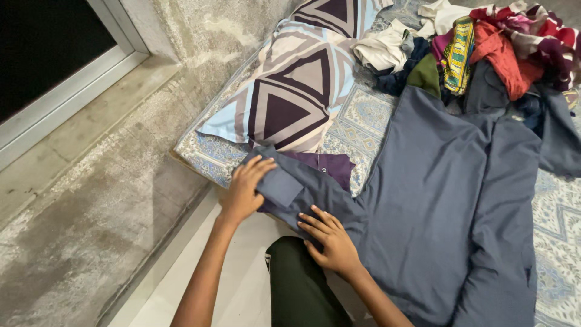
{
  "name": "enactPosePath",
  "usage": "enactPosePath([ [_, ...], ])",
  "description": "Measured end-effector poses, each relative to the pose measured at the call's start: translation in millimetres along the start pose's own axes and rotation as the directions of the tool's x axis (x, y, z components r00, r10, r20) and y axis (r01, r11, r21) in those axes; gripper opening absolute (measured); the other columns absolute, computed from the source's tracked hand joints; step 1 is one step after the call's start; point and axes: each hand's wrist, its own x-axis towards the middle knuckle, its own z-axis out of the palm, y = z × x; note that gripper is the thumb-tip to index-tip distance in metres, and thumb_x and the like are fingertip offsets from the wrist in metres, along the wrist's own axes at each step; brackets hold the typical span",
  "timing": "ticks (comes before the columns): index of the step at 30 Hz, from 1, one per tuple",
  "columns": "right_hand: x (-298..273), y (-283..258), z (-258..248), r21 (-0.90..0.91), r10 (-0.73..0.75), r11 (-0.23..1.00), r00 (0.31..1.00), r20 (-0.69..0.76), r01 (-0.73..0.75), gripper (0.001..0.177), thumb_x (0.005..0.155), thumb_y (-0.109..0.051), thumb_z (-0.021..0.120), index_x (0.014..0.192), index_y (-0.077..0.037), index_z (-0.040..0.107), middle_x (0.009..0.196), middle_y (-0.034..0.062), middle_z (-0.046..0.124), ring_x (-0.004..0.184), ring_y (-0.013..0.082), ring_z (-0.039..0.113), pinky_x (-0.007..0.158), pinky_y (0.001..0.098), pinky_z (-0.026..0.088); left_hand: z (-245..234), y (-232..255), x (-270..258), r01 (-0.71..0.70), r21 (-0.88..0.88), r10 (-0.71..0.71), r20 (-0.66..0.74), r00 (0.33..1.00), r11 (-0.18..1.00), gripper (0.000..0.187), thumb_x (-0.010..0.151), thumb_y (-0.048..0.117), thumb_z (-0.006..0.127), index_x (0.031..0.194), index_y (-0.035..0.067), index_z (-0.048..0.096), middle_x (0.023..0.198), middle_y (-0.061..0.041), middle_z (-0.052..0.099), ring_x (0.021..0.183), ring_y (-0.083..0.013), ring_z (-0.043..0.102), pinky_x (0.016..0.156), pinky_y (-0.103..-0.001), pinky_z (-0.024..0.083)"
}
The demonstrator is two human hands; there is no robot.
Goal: The person folds a blue long-sleeved shirt on a bed, then folds a green long-sleeved shirt after buttoning it. The folded shirts are placed on the bed next to other clothes.
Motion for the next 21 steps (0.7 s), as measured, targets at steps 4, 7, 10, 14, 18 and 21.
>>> enactPosePath([
  [4,-1.3,-0.8,0.7,-0.005,0.004,1.0,1.0,0.007,-0.003,0.049,0.085,-0.019,0.07,0.133,-0.011,0.066,0.151,0.0022,0.056,0.15,0.0284,0.036,0.119,0.0473,0.029,-3.6,9.9,-10.3,0.002,0.123,-0.019,0.132,0.991,0.992,0.097,0.062,0.013,0.077,0.151,0.018,0.041,0.163,-0.005,0.036,0.152,-0.0337,0.025,0.121,-0.055,0.015],
  [7,-4.0,0.9,2.7,0.009,-0.013,1.0,1.0,-0.01,0.013,0.049,0.085,-0.018,0.07,0.132,-0.01,0.066,0.149,0.0042,0.058,0.148,0.0301,0.038,0.117,0.0474,0.031,-18.0,3.5,-6.0,0.013,0.075,-0.03,0.229,0.973,0.997,0.104,0.06,0.017,0.08,0.153,0.023,0.034,0.163,-0.008,0.031,0.15,-0.0364,0.023,0.117,-0.054,0.017],
  [10,-1.1,7.4,7.7,0.091,0.008,0.996,0.996,-0.084,0.0,0.04,0.089,-0.019,0.069,0.129,-0.01,0.068,0.141,0.0058,0.066,0.148,0.0298,0.044,0.117,0.0452,0.036,-25.5,-7.4,-1.5,0.095,0.201,-0.137,0.207,0.969,0.975,0.097,0.064,0.017,0.079,0.152,0.023,0.039,0.162,-0.002,0.036,0.15,-0.0328,0.027,0.121,-0.053,0.018],
  [14,13.1,5.4,23.5,0.541,0.505,0.741,0.861,-0.058,-0.398,0.038,0.101,-0.033,0.057,0.127,-0.009,0.07,0.123,0.0062,0.079,0.121,0.021,0.075,0.105,0.0368,0.056,-7.2,-18.5,-13.7,0.1,-0.005,-0.1,0.026,0.995,0.995,0.058,0.094,0.02,0.067,0.15,0.026,0.056,0.159,0.005,0.053,0.154,-0.0254,0.043,0.128,-0.05,0.029],
  [18,71.0,7.6,26.2,0.914,0.514,0.169,0.824,0.238,-0.369,0.051,0.104,-0.05,0.046,0.134,-0.011,0.059,0.129,0.0096,0.073,0.121,0.0255,0.068,0.1,0.0357,0.051,13.9,1.2,-25.6,0.171,0.013,-0.169,-0.113,0.979,0.985,0.056,0.095,0.024,0.066,0.15,0.025,0.056,0.16,0.002,0.051,0.153,-0.0278,0.041,0.126,-0.05,0.028],
  [21,101.2,6.6,14.0,0.873,0.467,-0.252,0.738,0.488,-0.418,0.049,0.099,-0.052,0.048,0.132,-0.016,0.052,0.124,0.0068,0.071,0.116,0.0232,0.068,0.095,0.0365,0.054,7.5,27.7,-33.3,0.06,0.153,-0.059,-0.009,0.998,0.986,0.075,0.082,0.027,0.069,0.154,0.02,0.048,0.163,-0.002,0.045,0.153,-0.0315,0.034,0.123,-0.053,0.024],
])
